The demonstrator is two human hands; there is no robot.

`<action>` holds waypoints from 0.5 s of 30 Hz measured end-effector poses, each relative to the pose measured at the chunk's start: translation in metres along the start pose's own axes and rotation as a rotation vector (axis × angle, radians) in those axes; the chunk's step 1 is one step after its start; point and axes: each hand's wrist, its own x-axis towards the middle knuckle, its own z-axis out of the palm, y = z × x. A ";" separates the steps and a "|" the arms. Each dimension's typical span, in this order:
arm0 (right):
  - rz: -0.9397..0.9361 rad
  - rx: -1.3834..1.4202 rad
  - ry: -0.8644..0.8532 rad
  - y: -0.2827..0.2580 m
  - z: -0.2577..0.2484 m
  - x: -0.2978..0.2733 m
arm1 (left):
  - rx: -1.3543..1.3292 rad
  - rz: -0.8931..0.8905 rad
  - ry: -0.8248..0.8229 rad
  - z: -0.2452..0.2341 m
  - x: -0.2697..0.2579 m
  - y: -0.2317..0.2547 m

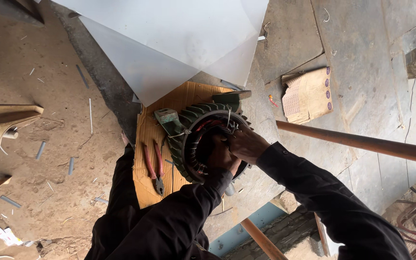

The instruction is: The person secures white tie wires around the copper windings of an electric motor stator. They use a rubber mallet to tap the wires into place and a metal rod to adjust the windings, working methodically around the stator.

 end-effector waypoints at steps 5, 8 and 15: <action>0.076 0.138 0.385 0.009 0.014 -0.020 | -0.057 0.031 0.009 -0.001 -0.002 -0.002; 0.308 0.597 0.141 0.021 0.014 -0.039 | -0.068 0.006 -0.004 -0.005 -0.001 0.004; 0.287 0.459 0.166 0.007 0.012 -0.052 | -0.041 -0.060 -0.040 -0.012 -0.001 0.014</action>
